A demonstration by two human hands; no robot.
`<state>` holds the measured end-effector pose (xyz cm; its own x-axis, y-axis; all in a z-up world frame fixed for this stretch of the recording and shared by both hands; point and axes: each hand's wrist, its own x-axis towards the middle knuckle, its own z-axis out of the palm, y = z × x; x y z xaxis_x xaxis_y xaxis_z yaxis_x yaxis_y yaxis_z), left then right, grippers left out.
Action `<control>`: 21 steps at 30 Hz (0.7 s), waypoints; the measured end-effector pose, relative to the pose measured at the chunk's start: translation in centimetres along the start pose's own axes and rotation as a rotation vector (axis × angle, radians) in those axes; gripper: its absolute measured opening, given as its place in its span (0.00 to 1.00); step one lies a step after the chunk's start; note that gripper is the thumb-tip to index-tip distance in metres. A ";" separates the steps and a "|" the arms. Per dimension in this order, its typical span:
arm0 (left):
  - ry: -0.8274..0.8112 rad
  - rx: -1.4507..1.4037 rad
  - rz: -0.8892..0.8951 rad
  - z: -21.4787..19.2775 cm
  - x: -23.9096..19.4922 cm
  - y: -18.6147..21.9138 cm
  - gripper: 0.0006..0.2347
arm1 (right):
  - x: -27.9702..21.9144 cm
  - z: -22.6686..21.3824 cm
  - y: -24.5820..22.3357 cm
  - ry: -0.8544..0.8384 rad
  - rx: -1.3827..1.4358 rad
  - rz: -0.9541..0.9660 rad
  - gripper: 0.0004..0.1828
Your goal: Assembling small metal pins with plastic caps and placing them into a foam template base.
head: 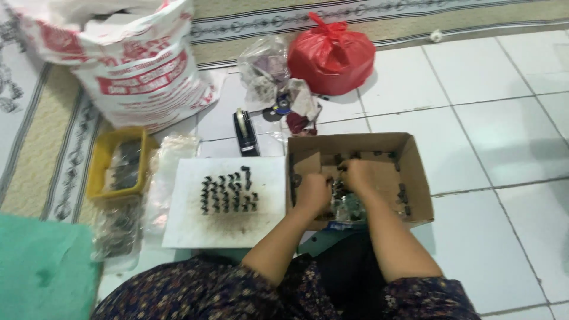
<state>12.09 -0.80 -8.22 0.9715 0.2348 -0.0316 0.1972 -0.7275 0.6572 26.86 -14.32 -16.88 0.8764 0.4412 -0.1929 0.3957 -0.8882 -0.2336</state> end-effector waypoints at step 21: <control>-0.193 0.228 -0.109 3.8 2.8 1.5 0.15 | -3.1 -3.6 -2.2 -0.154 0.385 0.133 0.11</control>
<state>15.67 -3.74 -10.19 0.9458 0.2087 -0.2489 0.3047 -0.8357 0.4570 24.24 -14.17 -12.28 0.8499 0.3665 -0.3786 0.1254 -0.8385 -0.5303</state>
